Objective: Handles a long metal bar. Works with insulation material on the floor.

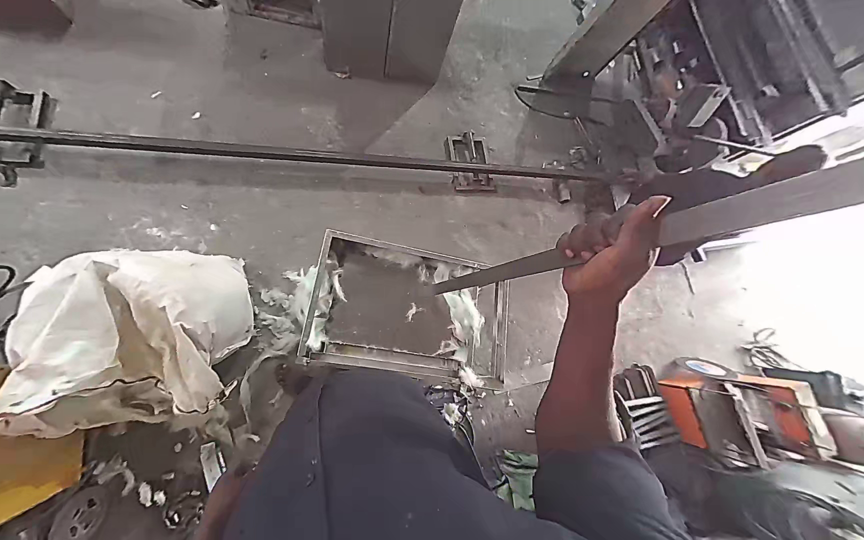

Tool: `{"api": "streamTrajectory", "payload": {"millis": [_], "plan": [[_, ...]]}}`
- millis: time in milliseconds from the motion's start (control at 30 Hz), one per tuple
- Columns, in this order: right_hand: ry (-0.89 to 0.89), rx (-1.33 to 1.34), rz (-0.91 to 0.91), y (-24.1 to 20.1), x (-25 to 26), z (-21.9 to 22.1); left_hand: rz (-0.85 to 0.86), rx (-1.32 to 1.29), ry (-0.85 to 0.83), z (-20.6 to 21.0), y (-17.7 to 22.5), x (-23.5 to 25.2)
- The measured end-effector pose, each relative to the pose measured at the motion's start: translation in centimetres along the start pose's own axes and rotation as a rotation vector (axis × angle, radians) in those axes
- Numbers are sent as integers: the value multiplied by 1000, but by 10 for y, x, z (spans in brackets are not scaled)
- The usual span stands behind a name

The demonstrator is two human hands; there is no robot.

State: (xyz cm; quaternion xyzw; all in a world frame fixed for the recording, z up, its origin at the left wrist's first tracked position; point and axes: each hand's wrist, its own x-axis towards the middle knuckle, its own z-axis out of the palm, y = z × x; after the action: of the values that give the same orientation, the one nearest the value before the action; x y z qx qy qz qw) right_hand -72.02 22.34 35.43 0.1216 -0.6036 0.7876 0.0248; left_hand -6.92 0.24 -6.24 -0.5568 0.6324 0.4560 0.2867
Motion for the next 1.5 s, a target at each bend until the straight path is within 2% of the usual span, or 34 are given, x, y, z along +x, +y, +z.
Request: {"api": "streamTrajectory", "payload": {"millis": [133, 200, 300, 367, 467, 567, 633, 833, 933, 1100, 1200, 1367, 1500], "plan": [[-26, -174, -103, 34, 6, -83, -22, 7, -4, -3, 14, 4], [-15, -243, -149, 35, -1, -94, -6, 24, 9, -7, 15, 10], [71, -269, -139, 17, -21, -58, 21, 52, -7, -19, 29, 6], [84, -187, -136, 7, -22, -34, 31, 56, 17, -23, 35, 8], [-12, -86, -144, 7, -12, -25, 48, -2, 52, -29, 50, -2], [-185, -36, -158, 29, 5, -27, 41, -12, 36, -29, 61, -11], [-249, -26, -170, 49, 17, -23, 55, 10, 32, -25, 57, -7], [-233, -189, -299, 73, 22, -19, 8, -20, 35, -9, 29, -2], [-210, -224, -304, 72, 14, -13, -43, -8, 1, -11, 32, -23], [-107, -351, -311, 55, -10, 1, -65, 47, -34, -14, 2, -23], [-65, -400, -279, 54, -15, 0, -37, -55, -7, -23, -13, -20], [-26, -383, -287, 68, -16, 0, -26, -104, -51, -55, 12, -33], [-40, -342, -247, 42, -23, 9, 60, -12, -20, -61, -22, 29]]}}
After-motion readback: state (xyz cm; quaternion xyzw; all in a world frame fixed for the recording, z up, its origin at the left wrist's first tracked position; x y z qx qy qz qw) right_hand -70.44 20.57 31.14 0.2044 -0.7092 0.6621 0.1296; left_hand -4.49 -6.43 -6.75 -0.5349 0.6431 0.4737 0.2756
